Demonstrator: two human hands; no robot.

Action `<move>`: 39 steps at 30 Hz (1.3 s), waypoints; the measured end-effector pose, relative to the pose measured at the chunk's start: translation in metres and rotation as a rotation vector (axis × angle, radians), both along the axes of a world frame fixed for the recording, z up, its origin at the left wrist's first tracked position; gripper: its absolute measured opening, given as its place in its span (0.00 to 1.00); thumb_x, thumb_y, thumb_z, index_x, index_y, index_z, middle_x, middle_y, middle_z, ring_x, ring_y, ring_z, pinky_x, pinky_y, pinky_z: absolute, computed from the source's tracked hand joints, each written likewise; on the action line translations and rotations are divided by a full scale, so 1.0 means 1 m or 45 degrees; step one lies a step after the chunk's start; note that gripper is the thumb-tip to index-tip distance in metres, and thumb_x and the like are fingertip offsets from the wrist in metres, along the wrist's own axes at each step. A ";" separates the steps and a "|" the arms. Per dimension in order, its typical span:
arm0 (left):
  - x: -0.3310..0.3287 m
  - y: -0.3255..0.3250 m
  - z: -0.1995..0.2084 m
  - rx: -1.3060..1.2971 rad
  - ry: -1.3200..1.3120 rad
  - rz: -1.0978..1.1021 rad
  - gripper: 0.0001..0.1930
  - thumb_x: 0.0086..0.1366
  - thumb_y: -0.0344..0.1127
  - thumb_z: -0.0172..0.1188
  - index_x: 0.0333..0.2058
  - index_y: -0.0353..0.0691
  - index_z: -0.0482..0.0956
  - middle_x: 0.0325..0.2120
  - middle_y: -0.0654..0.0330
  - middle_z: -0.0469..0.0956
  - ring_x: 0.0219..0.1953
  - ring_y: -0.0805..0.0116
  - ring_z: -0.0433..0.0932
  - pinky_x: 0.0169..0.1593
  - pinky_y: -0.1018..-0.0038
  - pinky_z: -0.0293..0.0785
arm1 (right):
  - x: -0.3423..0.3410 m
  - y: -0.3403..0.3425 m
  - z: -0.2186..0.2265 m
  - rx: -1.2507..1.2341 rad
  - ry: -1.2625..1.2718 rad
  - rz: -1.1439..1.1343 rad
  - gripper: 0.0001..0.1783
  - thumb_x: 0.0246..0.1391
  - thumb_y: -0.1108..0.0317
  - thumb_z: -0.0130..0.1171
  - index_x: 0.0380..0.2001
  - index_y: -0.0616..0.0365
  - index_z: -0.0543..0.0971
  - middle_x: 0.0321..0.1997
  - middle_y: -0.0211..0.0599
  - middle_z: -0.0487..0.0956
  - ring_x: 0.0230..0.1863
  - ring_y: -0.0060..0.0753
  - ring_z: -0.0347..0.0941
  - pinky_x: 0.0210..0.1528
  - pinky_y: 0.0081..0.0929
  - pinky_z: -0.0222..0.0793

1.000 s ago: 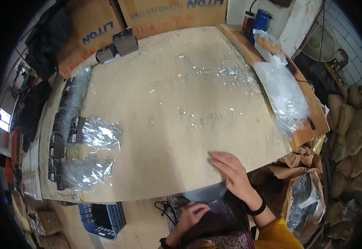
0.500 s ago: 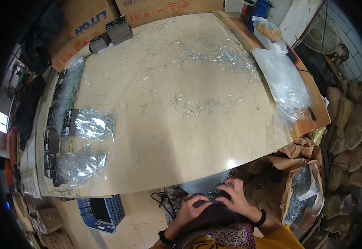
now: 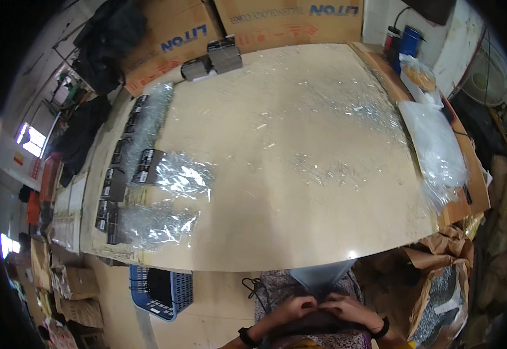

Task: Sort and bag small metal components on a workbench.

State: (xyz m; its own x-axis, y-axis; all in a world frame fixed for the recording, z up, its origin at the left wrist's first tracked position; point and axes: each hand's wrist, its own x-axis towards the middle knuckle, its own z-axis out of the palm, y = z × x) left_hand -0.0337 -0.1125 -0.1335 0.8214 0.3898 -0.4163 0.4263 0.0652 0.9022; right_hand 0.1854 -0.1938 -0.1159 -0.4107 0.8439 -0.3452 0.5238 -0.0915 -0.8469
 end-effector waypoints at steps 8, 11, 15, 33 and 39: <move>-0.032 0.095 0.137 0.280 -0.397 0.831 0.10 0.58 0.19 0.58 0.37 0.35 0.72 0.38 0.56 0.78 0.37 0.68 0.79 0.42 0.75 0.77 | 0.128 0.065 0.081 1.196 -0.253 -1.495 0.07 0.53 0.77 0.52 0.36 0.64 0.75 0.39 0.42 0.74 0.42 0.40 0.69 0.49 0.32 0.64; -0.042 0.161 0.155 0.581 -0.485 1.215 0.13 0.60 0.15 0.51 0.41 0.35 0.62 0.33 0.58 0.75 0.34 0.68 0.77 0.36 0.75 0.78 | 0.225 0.086 0.072 1.385 -0.686 -1.535 0.14 0.56 0.79 0.48 0.45 0.66 0.74 0.51 0.44 0.73 0.54 0.42 0.67 0.58 0.32 0.59; -0.077 0.227 0.138 0.889 -0.219 1.278 0.06 0.61 0.20 0.53 0.38 0.34 0.72 0.34 0.60 0.72 0.31 0.74 0.75 0.32 0.81 0.72 | 0.288 0.120 0.048 1.273 -0.665 -1.499 0.16 0.57 0.78 0.48 0.48 0.65 0.74 0.55 0.44 0.71 0.59 0.43 0.65 0.61 0.33 0.57; 0.003 0.219 0.113 1.368 0.341 0.462 0.38 0.60 0.52 0.58 0.62 0.35 0.56 0.65 0.40 0.45 0.69 0.45 0.41 0.66 0.51 0.41 | 0.289 0.120 0.047 1.461 -1.545 -1.562 0.15 0.52 0.65 0.58 0.41 0.61 0.77 0.40 0.46 0.74 0.48 0.50 0.66 0.51 0.46 0.59; 0.047 0.227 0.109 1.287 0.517 0.277 0.44 0.60 0.64 0.50 0.64 0.34 0.53 0.66 0.41 0.43 0.69 0.44 0.40 0.67 0.52 0.40 | 0.297 0.119 0.055 0.917 -1.616 -1.441 0.18 0.51 0.63 0.59 0.42 0.63 0.75 0.40 0.47 0.75 0.45 0.46 0.69 0.50 0.45 0.61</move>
State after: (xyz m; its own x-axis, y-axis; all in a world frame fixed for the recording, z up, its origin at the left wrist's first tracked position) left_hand 0.0134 0.1140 -0.0247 0.5689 0.8210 -0.0481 0.7710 -0.5121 0.3785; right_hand 0.4825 -0.0748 -0.0610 0.5754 0.6039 0.5515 0.7536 -0.6536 -0.0706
